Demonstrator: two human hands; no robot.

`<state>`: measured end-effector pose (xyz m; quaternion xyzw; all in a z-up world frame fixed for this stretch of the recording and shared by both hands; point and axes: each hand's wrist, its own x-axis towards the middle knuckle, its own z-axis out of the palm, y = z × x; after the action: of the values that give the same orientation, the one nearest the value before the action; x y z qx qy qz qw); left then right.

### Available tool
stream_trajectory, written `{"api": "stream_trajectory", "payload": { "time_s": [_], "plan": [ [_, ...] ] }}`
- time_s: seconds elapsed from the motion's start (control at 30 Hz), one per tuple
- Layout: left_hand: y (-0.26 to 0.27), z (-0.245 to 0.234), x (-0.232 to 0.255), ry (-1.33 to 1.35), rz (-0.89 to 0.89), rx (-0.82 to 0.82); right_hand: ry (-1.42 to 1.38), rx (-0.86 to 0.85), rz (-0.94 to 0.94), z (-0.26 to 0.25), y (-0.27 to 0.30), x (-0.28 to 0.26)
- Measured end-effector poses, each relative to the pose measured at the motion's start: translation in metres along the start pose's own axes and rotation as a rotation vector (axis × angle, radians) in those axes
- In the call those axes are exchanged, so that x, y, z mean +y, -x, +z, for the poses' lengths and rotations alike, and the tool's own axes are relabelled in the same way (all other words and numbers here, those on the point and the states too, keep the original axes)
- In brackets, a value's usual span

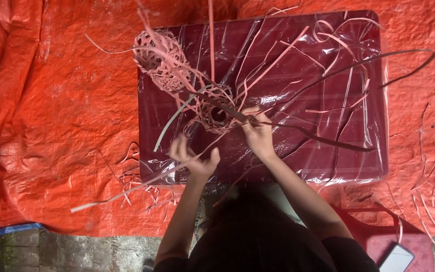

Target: Weaving a small cylindrical basket using thin pink plastic strips.

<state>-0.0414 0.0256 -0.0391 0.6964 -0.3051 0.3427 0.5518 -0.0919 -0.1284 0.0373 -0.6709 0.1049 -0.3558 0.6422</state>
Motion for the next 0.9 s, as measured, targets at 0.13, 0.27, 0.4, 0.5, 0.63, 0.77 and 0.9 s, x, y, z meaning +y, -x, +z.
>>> {"api": "stream_trajectory", "payload": {
  "time_s": [0.13, 0.27, 0.4, 0.5, 0.63, 0.77, 0.9],
  "plan": [
    [0.004, 0.001, 0.018, -0.178, 0.131, 0.057, -0.032, 0.0, 0.011, -0.003, 0.005, 0.014],
    [-0.041, 0.022, 0.051, -0.105, 0.019, -0.143, -0.019, -0.037, -0.056, -0.005, 0.009, 0.018],
    [-0.055, 0.033, 0.046, -0.232, 0.147, -0.375, 0.001, -0.096, -0.046, -0.007, 0.005, 0.007],
    [-0.07, 0.024, 0.056, -0.205, 0.045, -0.494, 0.093, -0.141, -0.106, -0.009, 0.004, 0.008],
    [-0.084, 0.015, 0.052, -0.1, 0.024, -0.548, 0.163, -0.129, -0.219, -0.008, -0.004, -0.009],
    [-0.071, 0.017, 0.022, 0.006, 0.034, -0.673, 0.273, -0.138, -0.308, -0.018, -0.002, 0.003],
    [-0.078, 0.018, 0.013, 0.123, 0.097, -0.747, 0.463, -0.286, -0.28, -0.026, -0.008, 0.005]
  ]
}}
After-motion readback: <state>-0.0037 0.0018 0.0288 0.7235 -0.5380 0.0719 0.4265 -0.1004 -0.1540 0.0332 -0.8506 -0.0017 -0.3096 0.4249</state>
